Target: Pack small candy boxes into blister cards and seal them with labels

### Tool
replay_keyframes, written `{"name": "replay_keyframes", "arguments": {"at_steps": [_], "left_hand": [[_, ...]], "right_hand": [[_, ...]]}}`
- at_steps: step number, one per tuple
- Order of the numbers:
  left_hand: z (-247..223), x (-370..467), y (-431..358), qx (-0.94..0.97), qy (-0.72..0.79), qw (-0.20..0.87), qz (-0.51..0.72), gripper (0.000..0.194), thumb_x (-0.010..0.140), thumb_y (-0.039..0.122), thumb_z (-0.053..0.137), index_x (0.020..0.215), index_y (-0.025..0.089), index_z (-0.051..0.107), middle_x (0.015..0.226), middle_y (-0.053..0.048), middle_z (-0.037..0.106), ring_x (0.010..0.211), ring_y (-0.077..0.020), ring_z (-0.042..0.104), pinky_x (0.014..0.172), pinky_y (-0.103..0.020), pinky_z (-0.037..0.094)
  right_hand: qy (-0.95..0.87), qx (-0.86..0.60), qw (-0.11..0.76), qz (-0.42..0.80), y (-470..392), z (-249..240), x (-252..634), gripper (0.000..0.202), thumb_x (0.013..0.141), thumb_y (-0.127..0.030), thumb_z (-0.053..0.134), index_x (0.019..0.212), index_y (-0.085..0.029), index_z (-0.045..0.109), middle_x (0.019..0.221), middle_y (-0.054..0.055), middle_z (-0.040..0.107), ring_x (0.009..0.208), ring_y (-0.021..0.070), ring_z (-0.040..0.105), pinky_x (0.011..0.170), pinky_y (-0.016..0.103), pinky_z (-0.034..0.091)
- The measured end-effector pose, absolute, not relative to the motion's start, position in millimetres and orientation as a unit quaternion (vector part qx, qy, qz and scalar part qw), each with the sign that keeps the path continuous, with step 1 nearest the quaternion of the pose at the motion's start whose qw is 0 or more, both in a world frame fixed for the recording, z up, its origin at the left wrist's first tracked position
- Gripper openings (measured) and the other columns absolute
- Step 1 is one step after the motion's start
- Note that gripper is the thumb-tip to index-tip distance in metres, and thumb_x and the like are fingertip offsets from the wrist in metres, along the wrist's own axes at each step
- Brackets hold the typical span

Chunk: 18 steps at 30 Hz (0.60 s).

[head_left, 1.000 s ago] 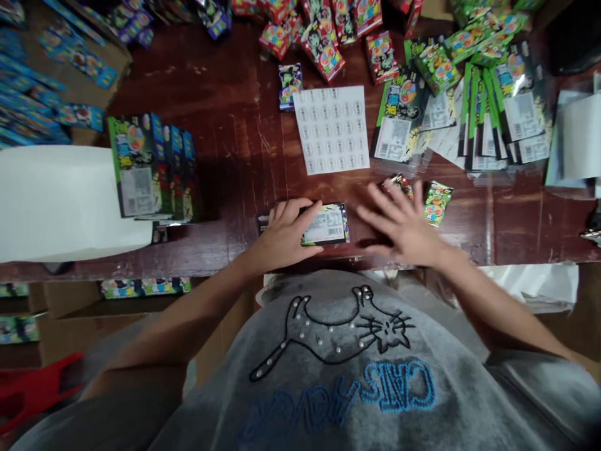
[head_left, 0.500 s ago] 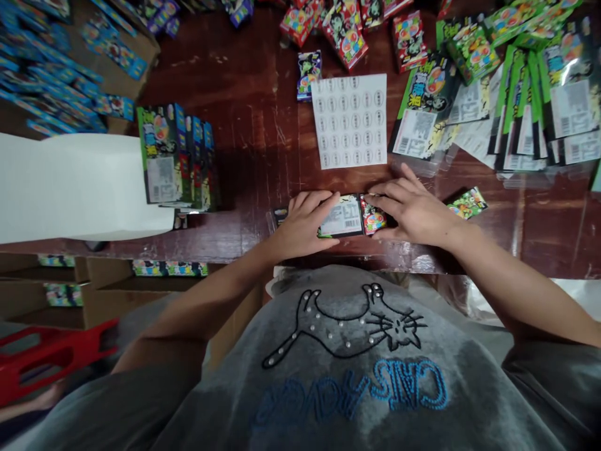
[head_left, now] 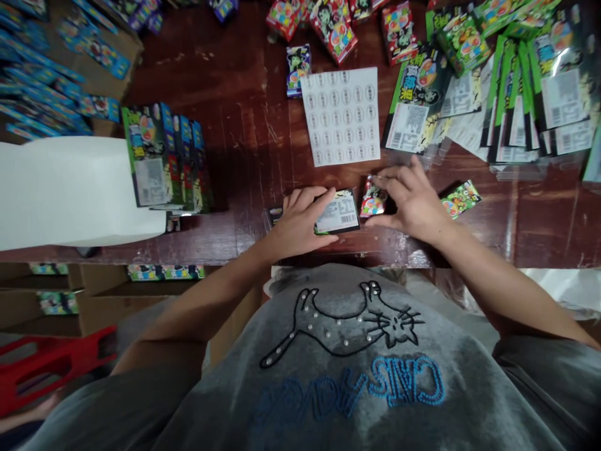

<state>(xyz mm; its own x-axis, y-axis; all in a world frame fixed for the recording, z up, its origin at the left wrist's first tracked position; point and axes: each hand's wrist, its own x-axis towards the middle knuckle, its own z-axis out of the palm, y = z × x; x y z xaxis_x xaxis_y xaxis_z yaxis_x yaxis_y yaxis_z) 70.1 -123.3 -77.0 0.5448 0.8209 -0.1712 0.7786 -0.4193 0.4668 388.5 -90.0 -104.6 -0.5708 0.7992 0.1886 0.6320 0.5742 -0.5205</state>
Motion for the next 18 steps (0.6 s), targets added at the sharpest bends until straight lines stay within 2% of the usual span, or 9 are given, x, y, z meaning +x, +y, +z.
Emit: {"name": "replay_keyframes", "arguments": {"at_steps": [2, 5, 7, 9, 11, 12, 14, 15, 18], "left_hand": [[-78, 72, -124, 0.837, 0.485, 0.249, 0.045, 0.102, 0.085, 0.043, 0.084, 0.173, 0.027, 0.034, 0.159, -0.015, 0.051, 0.142, -0.0394, 0.045, 0.122, -0.058, 0.034], [-79, 77, -126, 0.841, 0.48, 0.246, 0.045, 0.099, 0.086, 0.043, 0.082, 0.172, 0.028, 0.035, 0.159, -0.015, 0.05, 0.142, -0.0398, 0.045, 0.121, -0.058, 0.035], [-80, 81, -127, 0.848, 0.466, 0.249, 0.037, 0.097, 0.087, 0.045, 0.08, 0.171, 0.027, 0.036, 0.159, -0.016, 0.05, 0.142, -0.0407, 0.044, 0.12, -0.058, 0.036], [-80, 85, -130, 0.853, 0.458, 0.249, 0.03, 0.095, 0.088, 0.045, 0.079, 0.171, 0.025, 0.036, 0.159, -0.017, 0.05, 0.142, -0.0416, 0.043, 0.118, -0.058, 0.037], [-78, 88, -133, 0.853, 0.463, 0.24, 0.032, 0.096, 0.089, 0.044, 0.078, 0.172, 0.025, 0.035, 0.159, -0.017, 0.05, 0.141, -0.042, 0.044, 0.116, -0.057, 0.038], [-76, 89, -134, 0.853, 0.467, 0.231, 0.036, 0.097, 0.089, 0.045, 0.078, 0.173, 0.025, 0.033, 0.158, -0.018, 0.051, 0.14, -0.0422, 0.045, 0.115, -0.057, 0.038], [-69, 91, -134, 0.858, 0.471, 0.202, 0.034, 0.099, 0.091, 0.047, 0.078, 0.175, 0.026, 0.029, 0.156, -0.019, 0.052, 0.137, -0.0435, 0.047, 0.113, -0.059, 0.039], [-64, 94, -133, 0.865, 0.466, 0.185, 0.024, 0.099, 0.092, 0.047, 0.077, 0.175, 0.028, 0.029, 0.156, -0.019, 0.051, 0.135, -0.0446, 0.048, 0.111, -0.06, 0.04], [-50, 107, -122, 0.896, 0.418, 0.149, -0.027, 0.095, 0.091, 0.043, 0.078, 0.174, 0.038, 0.032, 0.161, -0.018, 0.045, 0.13, -0.046, 0.051, 0.104, -0.059, 0.045]], "right_hand": [[-0.86, -0.416, 0.213, 0.202, -103, -107, 384, 0.088, 0.093, -0.08, 0.064, 0.158, -0.02, 0.058, 0.145, 0.019, 0.069, 0.139, 0.041, 0.063, 0.135, 0.079, 0.021], [-0.87, -0.386, 0.201, 0.23, -127, -110, 375, 0.086, 0.098, -0.075, 0.062, 0.163, -0.02, 0.052, 0.161, 0.022, 0.059, 0.15, 0.0412, 0.056, 0.135, 0.076, 0.026], [-0.876, -0.363, 0.19, 0.254, -139, -110, 368, 0.087, 0.103, -0.069, 0.058, 0.172, -0.02, 0.038, 0.172, 0.023, 0.047, 0.16, 0.0408, 0.046, 0.136, 0.074, 0.026], [-0.878, -0.346, 0.192, 0.268, -145, -106, 364, 0.095, 0.106, -0.065, 0.053, 0.178, -0.015, 0.017, 0.178, 0.027, 0.036, 0.167, 0.0394, 0.036, 0.136, 0.071, 0.028], [-0.876, -0.355, 0.2, 0.258, -144, -98, 371, 0.107, 0.106, -0.07, 0.051, 0.178, -0.01, 0.0, 0.18, 0.031, 0.025, 0.171, 0.0403, 0.025, 0.135, 0.072, 0.028], [-0.871, -0.379, 0.203, 0.239, -142, -92, 380, 0.112, 0.104, -0.074, 0.051, 0.178, -0.009, -0.002, 0.181, 0.033, 0.021, 0.172, 0.042, 0.021, 0.134, 0.074, 0.027], [-0.84, -0.475, 0.194, 0.177, -140, -79, 407, 0.119, 0.098, -0.081, 0.056, 0.178, -0.009, 0.004, 0.181, 0.034, 0.02, 0.17, 0.0483, 0.021, 0.133, 0.08, 0.022], [-0.811, -0.537, 0.186, 0.139, -140, -74, 423, 0.122, 0.093, -0.084, 0.06, 0.177, -0.009, 0.012, 0.179, 0.035, 0.025, 0.167, 0.0527, 0.026, 0.131, 0.082, 0.021], [-0.725, -0.669, 0.145, 0.076, -145, -69, 465, 0.123, 0.08, -0.09, 0.07, 0.167, -0.008, 0.04, 0.16, 0.037, 0.05, 0.147, 0.0604, 0.048, 0.118, 0.086, 0.036]]}}
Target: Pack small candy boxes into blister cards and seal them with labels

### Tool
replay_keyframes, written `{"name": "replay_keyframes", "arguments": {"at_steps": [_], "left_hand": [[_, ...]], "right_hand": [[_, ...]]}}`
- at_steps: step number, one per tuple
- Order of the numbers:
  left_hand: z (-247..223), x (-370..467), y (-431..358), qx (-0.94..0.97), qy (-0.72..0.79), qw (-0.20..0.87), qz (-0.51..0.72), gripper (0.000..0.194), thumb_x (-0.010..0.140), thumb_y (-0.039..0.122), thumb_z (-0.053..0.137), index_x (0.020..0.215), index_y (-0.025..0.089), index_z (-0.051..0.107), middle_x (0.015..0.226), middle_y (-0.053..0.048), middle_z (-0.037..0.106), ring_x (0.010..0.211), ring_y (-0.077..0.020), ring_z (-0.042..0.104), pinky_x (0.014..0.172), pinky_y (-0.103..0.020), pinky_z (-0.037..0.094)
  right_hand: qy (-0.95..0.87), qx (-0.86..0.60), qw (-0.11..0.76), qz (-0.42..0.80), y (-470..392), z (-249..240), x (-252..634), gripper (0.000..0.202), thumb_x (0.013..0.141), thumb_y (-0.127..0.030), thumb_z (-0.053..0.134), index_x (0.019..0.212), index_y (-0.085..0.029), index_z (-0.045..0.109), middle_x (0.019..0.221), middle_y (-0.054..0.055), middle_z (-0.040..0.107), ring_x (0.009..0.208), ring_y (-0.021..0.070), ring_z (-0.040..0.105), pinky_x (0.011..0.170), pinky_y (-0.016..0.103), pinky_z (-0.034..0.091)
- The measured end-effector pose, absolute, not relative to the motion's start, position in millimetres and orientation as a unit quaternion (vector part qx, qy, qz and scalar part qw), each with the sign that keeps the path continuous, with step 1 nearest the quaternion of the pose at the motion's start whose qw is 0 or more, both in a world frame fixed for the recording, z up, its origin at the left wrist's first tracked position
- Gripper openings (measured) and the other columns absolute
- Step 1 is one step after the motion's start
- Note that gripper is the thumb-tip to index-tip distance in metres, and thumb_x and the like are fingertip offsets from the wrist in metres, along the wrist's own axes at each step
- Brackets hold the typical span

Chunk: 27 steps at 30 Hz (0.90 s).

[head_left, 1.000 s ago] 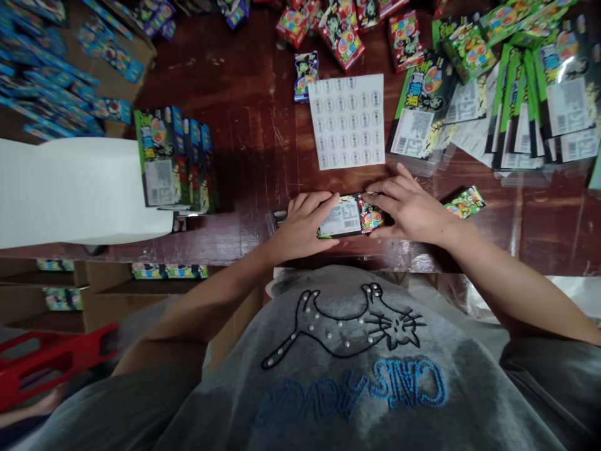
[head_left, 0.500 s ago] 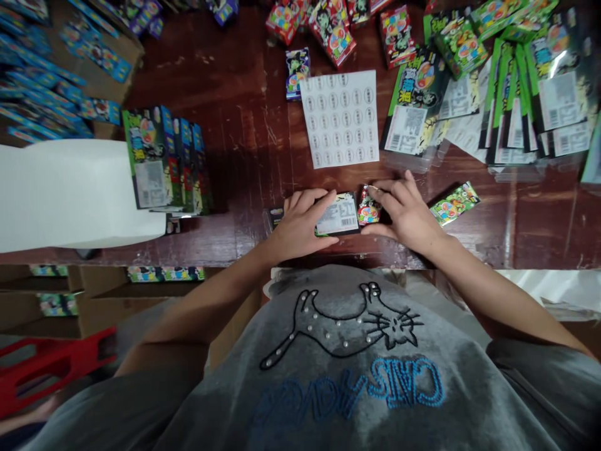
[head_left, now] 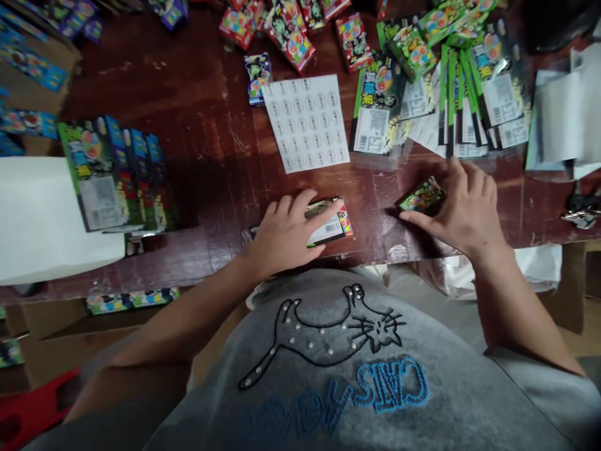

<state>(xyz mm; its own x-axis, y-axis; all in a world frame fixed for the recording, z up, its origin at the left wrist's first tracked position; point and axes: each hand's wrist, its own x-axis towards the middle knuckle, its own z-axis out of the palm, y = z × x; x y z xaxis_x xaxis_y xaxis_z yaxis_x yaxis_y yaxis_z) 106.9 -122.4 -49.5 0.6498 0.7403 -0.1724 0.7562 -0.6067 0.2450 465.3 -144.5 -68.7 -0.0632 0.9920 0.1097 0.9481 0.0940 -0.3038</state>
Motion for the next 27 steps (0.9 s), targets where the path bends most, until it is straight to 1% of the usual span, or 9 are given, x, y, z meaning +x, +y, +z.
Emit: {"name": "replay_keyframes", "arguments": {"at_steps": [2, 5, 11, 13, 15, 18, 20, 23, 27], "left_hand": [[-42, 119, -112, 0.915, 0.373, 0.141, -0.06, 0.092, 0.087, 0.039, 0.08, 0.17, 0.043, 0.039, 0.155, -0.015, 0.049, 0.124, -0.0432, 0.055, 0.099, -0.055, 0.049], [-37, 132, -100, 0.926, 0.335, 0.136, -0.108, 0.078, 0.082, 0.036, 0.083, 0.157, 0.036, 0.057, 0.137, -0.014, 0.057, 0.115, -0.0387, 0.058, 0.095, -0.049, 0.052], [-34, 126, -96, 0.901, 0.392, 0.172, -0.065, 0.067, 0.084, 0.033, 0.081, 0.148, 0.028, 0.061, 0.142, -0.015, 0.054, 0.129, -0.0394, 0.057, 0.107, -0.053, 0.054], [-37, 120, -96, 0.882, 0.419, 0.218, -0.004, 0.077, 0.083, 0.03, 0.083, 0.155, 0.028, 0.055, 0.149, -0.015, 0.049, 0.139, -0.0404, 0.055, 0.115, -0.055, 0.053], [-43, 113, -96, 0.846, 0.448, 0.281, 0.062, 0.101, 0.079, 0.028, 0.088, 0.167, 0.031, 0.039, 0.157, -0.013, 0.045, 0.147, -0.0402, 0.052, 0.122, -0.055, 0.052], [-56, 101, -94, 0.779, 0.495, 0.363, 0.129, 0.125, 0.073, 0.032, 0.095, 0.175, 0.036, 0.023, 0.166, -0.012, 0.042, 0.155, -0.0427, 0.047, 0.128, -0.059, 0.047], [-64, 92, -92, 0.747, 0.508, 0.398, 0.157, 0.114, 0.078, 0.035, 0.092, 0.173, 0.033, 0.03, 0.17, -0.013, 0.044, 0.158, -0.0434, 0.045, 0.131, -0.061, 0.043], [-74, 78, -89, 0.721, 0.494, 0.44, 0.204, 0.08, 0.095, 0.034, 0.074, 0.169, 0.029, 0.042, 0.173, -0.011, 0.048, 0.16, -0.0386, 0.046, 0.135, -0.059, 0.037], [-79, 64, -81, 0.667, 0.455, 0.515, 0.288, 0.072, 0.099, 0.036, 0.07, 0.167, 0.027, 0.047, 0.161, -0.013, 0.062, 0.144, -0.0343, 0.063, 0.124, -0.055, 0.051]], "right_hand": [[-0.715, -0.683, 0.121, 0.084, -148, -74, 477, 0.113, 0.079, -0.089, 0.073, 0.157, -0.009, 0.053, 0.141, 0.032, 0.062, 0.132, 0.0571, 0.059, 0.109, 0.081, 0.046], [-0.757, -0.624, 0.128, 0.143, -146, -81, 472, 0.096, 0.084, -0.079, 0.074, 0.15, -0.011, 0.058, 0.126, 0.024, 0.066, 0.122, 0.048, 0.062, 0.106, 0.072, 0.053], [-0.818, -0.45, 0.229, 0.274, -112, -76, 435, 0.09, 0.089, -0.066, 0.076, 0.16, -0.019, 0.049, 0.141, 0.019, 0.054, 0.139, 0.0404, 0.055, 0.121, 0.064, 0.051], [-0.829, -0.416, 0.239, 0.289, -93, -77, 424, 0.091, 0.09, -0.064, 0.079, 0.164, -0.021, 0.047, 0.143, 0.019, 0.052, 0.141, 0.0398, 0.055, 0.122, 0.064, 0.05], [-0.84, -0.383, 0.244, 0.297, -74, -81, 415, 0.091, 0.091, -0.061, 0.08, 0.167, -0.023, 0.047, 0.143, 0.018, 0.054, 0.139, 0.0388, 0.058, 0.121, 0.064, 0.052], [-0.856, -0.333, 0.247, 0.308, -53, -86, 404, 0.077, 0.093, -0.057, 0.082, 0.16, -0.028, 0.059, 0.147, 0.017, 0.059, 0.137, 0.0377, 0.063, 0.12, 0.062, 0.056], [-0.866, -0.308, 0.246, 0.308, -47, -88, 398, 0.06, 0.095, -0.051, 0.08, 0.15, -0.03, 0.069, 0.154, 0.015, 0.06, 0.139, 0.0372, 0.064, 0.119, 0.06, 0.057], [-0.877, -0.283, 0.265, 0.283, -41, -84, 390, 0.048, 0.099, -0.044, 0.078, 0.145, -0.031, 0.073, 0.159, 0.013, 0.057, 0.14, 0.0352, 0.065, 0.118, 0.058, 0.06], [-0.888, -0.273, 0.291, 0.229, -22, -73, 381, 0.051, 0.097, -0.044, 0.08, 0.146, -0.032, 0.072, 0.154, 0.013, 0.059, 0.137, 0.0353, 0.066, 0.115, 0.058, 0.061]]}}
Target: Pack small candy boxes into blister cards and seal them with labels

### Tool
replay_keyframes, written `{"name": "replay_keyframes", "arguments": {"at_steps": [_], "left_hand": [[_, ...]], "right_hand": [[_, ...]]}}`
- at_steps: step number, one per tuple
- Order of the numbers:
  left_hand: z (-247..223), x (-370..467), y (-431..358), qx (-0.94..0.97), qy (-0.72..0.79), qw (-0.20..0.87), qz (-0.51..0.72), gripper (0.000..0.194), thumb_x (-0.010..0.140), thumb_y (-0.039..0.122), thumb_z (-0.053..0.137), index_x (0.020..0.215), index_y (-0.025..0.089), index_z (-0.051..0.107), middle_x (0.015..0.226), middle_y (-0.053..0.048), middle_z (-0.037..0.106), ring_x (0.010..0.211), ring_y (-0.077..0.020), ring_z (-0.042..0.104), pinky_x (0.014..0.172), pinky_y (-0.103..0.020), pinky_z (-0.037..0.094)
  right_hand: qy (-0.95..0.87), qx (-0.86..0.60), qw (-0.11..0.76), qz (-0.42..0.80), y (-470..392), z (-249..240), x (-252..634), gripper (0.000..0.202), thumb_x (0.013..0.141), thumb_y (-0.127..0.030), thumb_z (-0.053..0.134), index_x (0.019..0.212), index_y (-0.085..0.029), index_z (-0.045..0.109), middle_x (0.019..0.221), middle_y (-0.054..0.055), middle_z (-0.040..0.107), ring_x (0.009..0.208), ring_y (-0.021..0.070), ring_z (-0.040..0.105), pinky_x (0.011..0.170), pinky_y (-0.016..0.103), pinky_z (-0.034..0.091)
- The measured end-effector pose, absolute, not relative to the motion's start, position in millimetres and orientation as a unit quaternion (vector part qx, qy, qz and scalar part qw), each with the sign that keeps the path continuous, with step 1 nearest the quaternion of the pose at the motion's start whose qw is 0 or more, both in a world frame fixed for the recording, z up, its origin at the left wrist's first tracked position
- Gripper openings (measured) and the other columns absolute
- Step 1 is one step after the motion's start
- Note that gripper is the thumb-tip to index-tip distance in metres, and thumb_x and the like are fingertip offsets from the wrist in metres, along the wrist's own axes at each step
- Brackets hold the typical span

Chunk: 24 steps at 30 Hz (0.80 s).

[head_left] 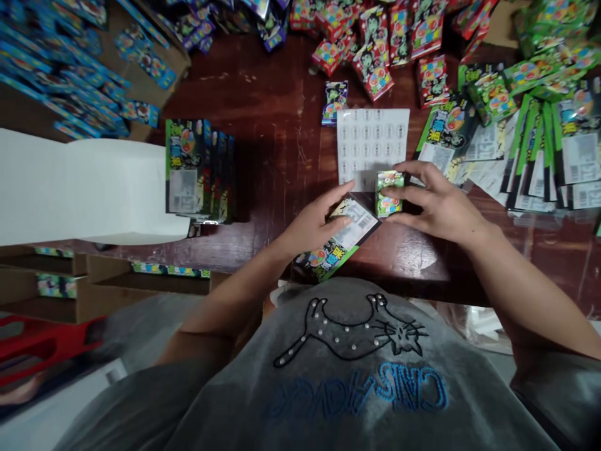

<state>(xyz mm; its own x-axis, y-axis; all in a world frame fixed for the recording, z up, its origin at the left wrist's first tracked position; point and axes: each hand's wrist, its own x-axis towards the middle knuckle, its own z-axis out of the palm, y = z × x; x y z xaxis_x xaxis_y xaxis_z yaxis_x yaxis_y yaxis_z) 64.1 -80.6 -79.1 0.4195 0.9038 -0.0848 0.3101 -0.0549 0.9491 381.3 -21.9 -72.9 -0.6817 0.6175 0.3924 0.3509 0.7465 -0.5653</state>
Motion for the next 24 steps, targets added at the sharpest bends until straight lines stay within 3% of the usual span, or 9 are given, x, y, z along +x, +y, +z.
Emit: {"name": "replay_keyframes", "arguments": {"at_steps": [3, 7, 9, 11, 14, 17, 22, 24], "left_hand": [[-79, 61, -74, 0.618, 0.458, 0.545, 0.334, 0.078, 0.095, 0.043, 0.08, 0.165, 0.026, 0.05, 0.146, -0.013, 0.071, 0.126, -0.0313, 0.074, 0.109, -0.048, 0.061], [-83, 71, -73, 0.573, 0.467, 0.545, 0.395, 0.08, 0.089, 0.051, 0.089, 0.159, 0.027, 0.056, 0.13, -0.009, 0.077, 0.113, -0.0281, 0.077, 0.099, -0.043, 0.064], [-86, 80, -76, 0.56, 0.467, 0.538, 0.424, 0.078, 0.089, 0.053, 0.088, 0.157, 0.028, 0.058, 0.126, -0.008, 0.078, 0.109, -0.0263, 0.077, 0.096, -0.041, 0.064], [-88, 87, -80, 0.552, 0.471, 0.518, 0.452, 0.074, 0.092, 0.053, 0.086, 0.156, 0.03, 0.058, 0.128, -0.007, 0.076, 0.108, -0.0249, 0.077, 0.094, -0.04, 0.064], [-89, 94, -86, 0.545, 0.48, 0.481, 0.491, 0.071, 0.095, 0.053, 0.083, 0.158, 0.034, 0.055, 0.132, -0.006, 0.074, 0.105, -0.0224, 0.076, 0.092, -0.038, 0.064], [-91, 96, -91, 0.541, 0.483, 0.454, 0.518, 0.072, 0.097, 0.052, 0.081, 0.161, 0.036, 0.052, 0.131, -0.005, 0.073, 0.101, -0.0203, 0.076, 0.09, -0.036, 0.064], [-102, 93, -99, 0.539, 0.476, 0.44, 0.538, 0.07, 0.1, 0.049, 0.078, 0.163, 0.039, 0.047, 0.131, -0.004, 0.071, 0.101, -0.0193, 0.074, 0.088, -0.036, 0.063], [-104, 88, -104, 0.541, 0.471, 0.45, 0.532, 0.072, 0.1, 0.048, 0.078, 0.164, 0.039, 0.045, 0.132, -0.005, 0.071, 0.102, -0.0197, 0.074, 0.088, -0.036, 0.063]], "right_hand": [[-0.896, -0.263, 0.283, 0.219, 1, -61, 374, 0.051, 0.096, -0.046, 0.081, 0.144, -0.031, 0.074, 0.155, 0.014, 0.059, 0.139, 0.0365, 0.064, 0.117, 0.058, 0.059], [-0.91, -0.167, 0.229, 0.303, 24, -42, 361, 0.053, 0.099, -0.05, 0.078, 0.148, -0.031, 0.072, 0.163, 0.011, 0.057, 0.149, 0.0337, 0.059, 0.123, 0.054, 0.055], [-0.898, -0.152, 0.212, 0.354, 28, -35, 352, 0.055, 0.101, -0.055, 0.073, 0.152, -0.035, 0.068, 0.161, 0.007, 0.061, 0.146, 0.0299, 0.062, 0.121, 0.051, 0.056], [-0.871, -0.209, 0.249, 0.368, 27, -31, 342, 0.052, 0.104, -0.055, 0.069, 0.152, -0.036, 0.067, 0.153, 0.005, 0.068, 0.139, 0.0272, 0.067, 0.119, 0.049, 0.058], [-0.825, -0.307, 0.316, 0.355, 22, -33, 329, 0.041, 0.104, -0.05, 0.069, 0.14, -0.031, 0.076, 0.13, 0.006, 0.079, 0.121, 0.0267, 0.075, 0.11, 0.047, 0.061], [-0.814, -0.343, 0.322, 0.34, 16, -35, 318, 0.028, 0.1, -0.047, 0.076, 0.121, -0.031, 0.084, 0.111, 0.005, 0.083, 0.106, 0.0258, 0.077, 0.104, 0.047, 0.061], [-0.813, -0.344, 0.302, 0.359, 8, -34, 304, 0.021, 0.1, -0.042, 0.076, 0.114, -0.03, 0.086, 0.103, 0.003, 0.081, 0.096, 0.0216, 0.075, 0.093, 0.04, 0.062], [-0.818, -0.331, 0.274, 0.382, 5, -36, 300, 0.02, 0.101, -0.042, 0.074, 0.109, -0.028, 0.086, 0.107, 0.004, 0.08, 0.099, 0.0219, 0.075, 0.097, 0.042, 0.062]]}}
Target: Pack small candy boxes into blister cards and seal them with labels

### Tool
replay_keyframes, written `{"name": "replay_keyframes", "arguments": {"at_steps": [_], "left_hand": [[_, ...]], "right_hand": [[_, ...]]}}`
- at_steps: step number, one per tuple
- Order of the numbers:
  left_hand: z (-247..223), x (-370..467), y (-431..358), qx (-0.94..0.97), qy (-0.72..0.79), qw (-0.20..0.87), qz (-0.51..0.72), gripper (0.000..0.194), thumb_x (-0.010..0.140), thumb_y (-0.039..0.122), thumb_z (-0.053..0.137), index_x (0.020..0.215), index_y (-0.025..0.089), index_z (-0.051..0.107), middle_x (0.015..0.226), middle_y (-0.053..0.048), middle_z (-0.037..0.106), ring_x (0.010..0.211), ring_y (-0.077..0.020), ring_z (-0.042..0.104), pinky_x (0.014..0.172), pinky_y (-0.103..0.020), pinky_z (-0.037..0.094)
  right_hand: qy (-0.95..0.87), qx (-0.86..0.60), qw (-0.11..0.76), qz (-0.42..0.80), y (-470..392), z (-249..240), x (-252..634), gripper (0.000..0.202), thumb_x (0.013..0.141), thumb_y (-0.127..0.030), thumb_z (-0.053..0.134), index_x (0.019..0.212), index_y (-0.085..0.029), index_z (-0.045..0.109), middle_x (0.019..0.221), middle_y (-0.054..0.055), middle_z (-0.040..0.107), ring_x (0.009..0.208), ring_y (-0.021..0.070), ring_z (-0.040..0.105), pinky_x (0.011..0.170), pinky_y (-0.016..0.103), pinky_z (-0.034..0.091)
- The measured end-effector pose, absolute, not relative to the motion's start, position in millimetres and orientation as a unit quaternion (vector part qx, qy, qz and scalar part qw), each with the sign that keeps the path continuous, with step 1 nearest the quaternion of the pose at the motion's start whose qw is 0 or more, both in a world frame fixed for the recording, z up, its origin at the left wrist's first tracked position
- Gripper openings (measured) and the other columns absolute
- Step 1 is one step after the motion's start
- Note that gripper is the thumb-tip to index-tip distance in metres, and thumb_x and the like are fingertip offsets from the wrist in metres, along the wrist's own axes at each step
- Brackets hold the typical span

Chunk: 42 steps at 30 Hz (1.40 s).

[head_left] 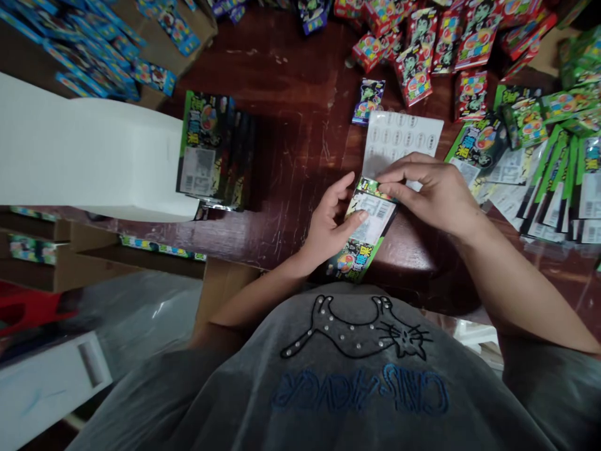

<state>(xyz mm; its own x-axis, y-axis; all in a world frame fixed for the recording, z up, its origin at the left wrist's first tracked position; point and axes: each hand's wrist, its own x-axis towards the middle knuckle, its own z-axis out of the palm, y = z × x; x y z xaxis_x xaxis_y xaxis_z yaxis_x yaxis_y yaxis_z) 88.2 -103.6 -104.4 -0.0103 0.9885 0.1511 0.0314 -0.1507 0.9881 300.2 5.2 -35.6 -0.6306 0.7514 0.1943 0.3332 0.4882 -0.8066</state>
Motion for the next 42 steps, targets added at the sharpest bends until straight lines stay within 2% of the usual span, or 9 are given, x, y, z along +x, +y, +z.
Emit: {"name": "replay_keyframes", "arguments": {"at_steps": [6, 9, 12, 15, 17, 23, 31, 36, 42], "left_hand": [[-99, 57, -121, 0.506, 0.507, 0.473, 0.513, 0.056, 0.095, 0.047, 0.083, 0.144, 0.03, 0.061, 0.135, -0.006, 0.072, 0.109, -0.0201, 0.072, 0.094, -0.034, 0.061], [-94, 39, -126, 0.454, 0.54, 0.51, 0.491, 0.05, 0.093, 0.052, 0.084, 0.132, 0.027, 0.066, 0.114, -0.004, 0.075, 0.092, -0.017, 0.071, 0.081, -0.03, 0.06], [-91, 26, -125, 0.422, 0.543, 0.542, 0.484, 0.038, 0.1, 0.057, 0.073, 0.125, 0.027, 0.072, 0.11, -0.004, 0.077, 0.089, -0.0174, 0.073, 0.075, -0.03, 0.06], [-87, 22, -119, 0.454, 0.539, 0.517, 0.486, 0.028, 0.101, 0.049, 0.074, 0.117, 0.026, 0.077, 0.14, -0.006, 0.074, 0.121, -0.0222, 0.073, 0.095, -0.035, 0.061], [-86, 24, -115, 0.456, 0.538, 0.508, 0.494, 0.024, 0.099, 0.044, 0.077, 0.113, 0.024, 0.078, 0.141, -0.007, 0.075, 0.13, -0.0231, 0.071, 0.108, -0.039, 0.058], [-94, 29, -106, 0.323, 0.514, 0.575, 0.549, 0.049, 0.083, 0.04, 0.091, 0.124, 0.026, 0.069, 0.115, -0.003, 0.082, 0.098, -0.0173, 0.076, 0.086, -0.032, 0.062], [-71, 5, -93, 0.444, 0.55, 0.562, 0.43, 0.024, 0.088, 0.042, 0.087, 0.097, 0.021, 0.081, 0.112, -0.006, 0.083, 0.098, -0.0179, 0.075, 0.089, -0.033, 0.059], [-51, 3, -79, 0.494, 0.589, 0.503, 0.395, 0.019, 0.089, 0.038, 0.082, 0.092, 0.019, 0.081, 0.092, -0.004, 0.082, 0.083, -0.0174, 0.072, 0.078, -0.031, 0.056], [-62, -6, -81, 0.513, 0.537, 0.55, 0.383, 0.03, 0.086, 0.047, 0.087, 0.099, 0.021, 0.082, 0.099, -0.005, 0.084, 0.088, -0.0186, 0.076, 0.081, -0.031, 0.06]], "right_hand": [[-0.796, -0.347, 0.297, 0.397, -23, -57, 295, 0.034, 0.095, -0.046, 0.082, 0.124, -0.03, 0.078, 0.154, 0.011, 0.059, 0.143, 0.031, 0.06, 0.119, 0.053, 0.055], [-0.698, -0.416, 0.345, 0.469, -52, -72, 287, 0.048, 0.091, -0.048, 0.086, 0.131, -0.031, 0.065, 0.133, 0.009, 0.069, 0.121, 0.0248, 0.072, 0.1, 0.043, 0.066], [-0.62, -0.434, 0.364, 0.543, -74, -80, 270, 0.04, 0.092, -0.05, 0.083, 0.12, -0.031, 0.062, 0.114, 0.003, 0.075, 0.096, 0.0189, 0.076, 0.088, 0.037, 0.068], [-0.617, -0.464, 0.375, 0.514, -82, -80, 256, 0.027, 0.098, -0.047, 0.076, 0.119, -0.031, 0.069, 0.113, 0.003, 0.078, 0.098, 0.0197, 0.075, 0.089, 0.039, 0.067], [-0.631, -0.472, 0.368, 0.494, -82, -76, 251, 0.02, 0.1, -0.043, 0.075, 0.117, -0.032, 0.075, 0.113, 0.002, 0.08, 0.1, 0.0206, 0.076, 0.092, 0.042, 0.066], [-0.634, -0.45, 0.396, 0.488, -78, -73, 250, 0.033, 0.102, -0.034, 0.074, 0.135, -0.035, 0.074, 0.13, 0.001, 0.081, 0.122, 0.0204, 0.075, 0.115, 0.05, 0.058], [-0.634, -0.458, 0.338, 0.523, -61, -57, 247, 0.015, 0.093, -0.047, 0.083, 0.096, -0.032, 0.083, 0.104, 0.0, 0.086, 0.099, 0.0219, 0.08, 0.098, 0.047, 0.066], [-0.578, -0.52, 0.321, 0.542, -47, -54, 239, 0.023, 0.086, -0.048, 0.088, 0.09, -0.026, 0.082, 0.092, 0.001, 0.084, 0.083, 0.0194, 0.076, 0.085, 0.04, 0.064], [-0.605, -0.465, 0.278, 0.584, -46, -47, 252, 0.024, 0.09, -0.054, 0.085, 0.091, -0.03, 0.085, 0.101, 0.001, 0.087, 0.093, 0.0221, 0.081, 0.094, 0.045, 0.067]]}}
